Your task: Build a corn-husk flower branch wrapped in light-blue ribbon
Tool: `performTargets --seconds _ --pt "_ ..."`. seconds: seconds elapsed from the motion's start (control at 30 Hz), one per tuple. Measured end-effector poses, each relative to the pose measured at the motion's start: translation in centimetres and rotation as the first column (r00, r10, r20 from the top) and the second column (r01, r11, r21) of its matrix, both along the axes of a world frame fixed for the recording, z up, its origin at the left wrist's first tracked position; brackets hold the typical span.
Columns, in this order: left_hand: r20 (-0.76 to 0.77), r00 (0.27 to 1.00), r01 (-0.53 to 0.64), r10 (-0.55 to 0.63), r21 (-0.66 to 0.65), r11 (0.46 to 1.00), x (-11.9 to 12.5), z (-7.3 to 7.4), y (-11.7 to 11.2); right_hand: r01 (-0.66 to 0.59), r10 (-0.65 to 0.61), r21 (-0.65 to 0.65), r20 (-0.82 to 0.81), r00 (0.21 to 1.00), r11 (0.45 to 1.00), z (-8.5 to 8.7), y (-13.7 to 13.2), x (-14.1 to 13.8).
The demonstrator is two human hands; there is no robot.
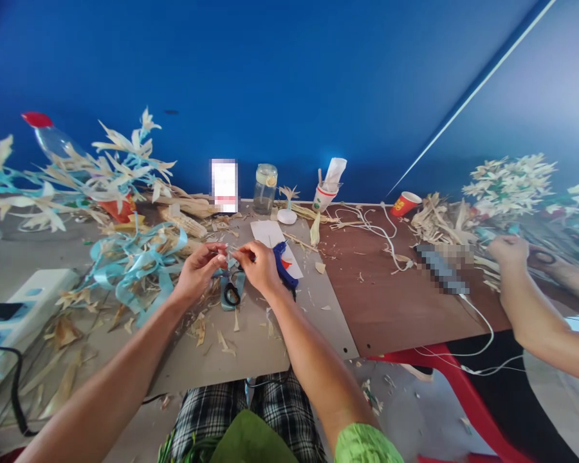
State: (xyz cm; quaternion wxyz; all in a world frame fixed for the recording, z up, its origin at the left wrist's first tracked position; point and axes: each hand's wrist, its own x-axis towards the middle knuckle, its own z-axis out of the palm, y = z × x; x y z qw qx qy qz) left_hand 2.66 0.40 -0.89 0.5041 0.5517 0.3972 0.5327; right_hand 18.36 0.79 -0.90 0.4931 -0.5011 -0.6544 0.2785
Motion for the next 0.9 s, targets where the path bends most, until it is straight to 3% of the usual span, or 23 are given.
performTargets --seconds 0.17,0.3,0.4,0.5,0.57,0.73,0.9 --pt "0.007 0.999 0.045 -0.045 -0.07 0.996 0.3 0.0 -0.1 0.0 -0.003 0.065 0.046 0.999 0.998 -0.1 -0.1 -0.3" --pt "-0.028 1.0 -0.011 0.011 -0.01 1.0 0.6 -0.5 -0.1 -0.025 0.019 0.063 0.097 0.995 0.998 0.0 -0.3 -0.7" --pt "-0.055 0.995 -0.073 0.078 0.083 0.994 0.7 -0.5 -0.3 -0.018 0.017 -0.024 -0.028 0.999 1.0 0.0 -0.5 -1.3" --pt "-0.099 0.971 -0.193 0.216 0.197 0.961 0.6 -0.1 -0.4 -0.057 0.025 -0.153 -0.198 0.98 0.987 -0.1 -0.4 -1.7" --pt "-0.076 0.963 -0.238 0.257 0.201 0.95 0.2 0.2 -0.3 -0.058 -0.001 -0.189 -0.297 0.955 0.98 -0.2 -0.3 -1.5" --pt "0.067 0.968 -0.246 0.241 0.09 0.965 -1.1 0.1 0.5 0.19 -0.207 -0.084 -0.431 0.878 0.978 -0.2 0.4 0.4" --pt "0.148 0.904 -0.415 0.401 0.072 0.907 -1.9 -0.2 1.5 0.123 -0.13 -0.042 -0.374 0.918 0.991 0.1 0.1 0.6"
